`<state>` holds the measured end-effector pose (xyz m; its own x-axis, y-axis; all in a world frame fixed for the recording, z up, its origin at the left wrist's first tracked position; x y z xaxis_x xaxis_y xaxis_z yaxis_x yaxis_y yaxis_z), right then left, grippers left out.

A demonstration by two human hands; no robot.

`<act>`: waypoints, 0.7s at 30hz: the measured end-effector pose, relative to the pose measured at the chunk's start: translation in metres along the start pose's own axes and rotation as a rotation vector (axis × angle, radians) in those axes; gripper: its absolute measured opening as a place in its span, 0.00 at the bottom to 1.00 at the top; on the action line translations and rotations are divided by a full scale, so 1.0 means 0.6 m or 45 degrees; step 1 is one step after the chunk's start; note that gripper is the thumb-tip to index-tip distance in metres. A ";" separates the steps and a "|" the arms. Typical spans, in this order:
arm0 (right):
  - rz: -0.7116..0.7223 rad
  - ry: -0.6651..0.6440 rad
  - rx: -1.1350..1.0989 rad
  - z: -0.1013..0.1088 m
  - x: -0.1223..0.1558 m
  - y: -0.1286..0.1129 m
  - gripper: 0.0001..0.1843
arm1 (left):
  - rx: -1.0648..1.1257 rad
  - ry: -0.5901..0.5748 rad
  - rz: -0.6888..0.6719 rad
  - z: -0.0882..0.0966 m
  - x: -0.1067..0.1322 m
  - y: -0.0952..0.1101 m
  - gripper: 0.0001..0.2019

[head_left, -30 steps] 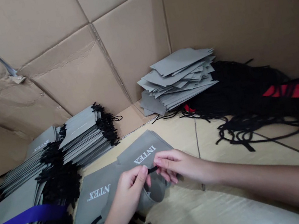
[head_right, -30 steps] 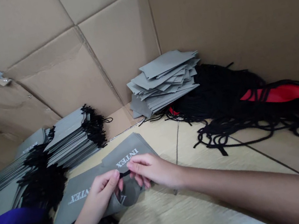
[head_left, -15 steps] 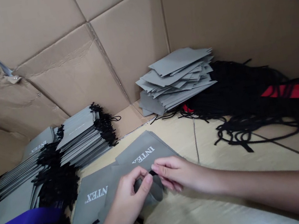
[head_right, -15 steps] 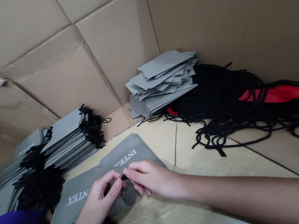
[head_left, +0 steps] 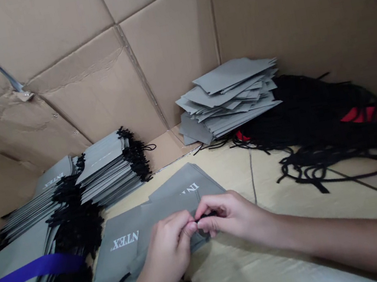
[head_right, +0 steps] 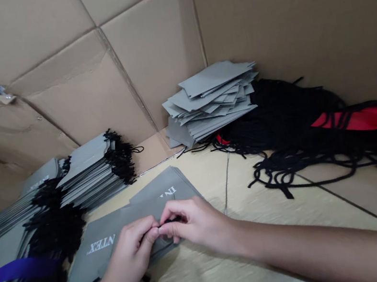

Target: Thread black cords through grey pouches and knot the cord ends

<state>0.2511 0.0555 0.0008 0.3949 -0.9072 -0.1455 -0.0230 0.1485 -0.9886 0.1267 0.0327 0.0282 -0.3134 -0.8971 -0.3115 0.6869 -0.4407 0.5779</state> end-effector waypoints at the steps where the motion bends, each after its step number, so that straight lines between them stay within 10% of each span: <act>1: -0.042 -0.011 -0.092 -0.002 -0.001 0.000 0.13 | 0.025 0.004 -0.017 0.002 0.000 0.001 0.15; 11: -0.236 -0.116 -0.337 -0.005 -0.005 -0.012 0.15 | 0.114 0.028 -0.161 0.028 -0.003 0.019 0.15; 21: -0.164 0.212 -0.374 0.038 -0.048 0.010 0.15 | -0.512 0.013 -0.069 0.051 -0.014 -0.037 0.20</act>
<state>0.2607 0.0916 -0.0002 0.2568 -0.9665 0.0004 -0.2554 -0.0683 -0.9644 0.0940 0.0489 0.0412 -0.3511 -0.8715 -0.3424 0.8719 -0.4376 0.2196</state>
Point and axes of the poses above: each hand's wrist, its own x-axis away from the middle knuckle, its own z-axis out of the back of the hand, y = z × x, the point moved 5 cm from there along -x, towards the middle knuckle, and after that the axes turned 11 degrees about y, right-handed, at the moved point
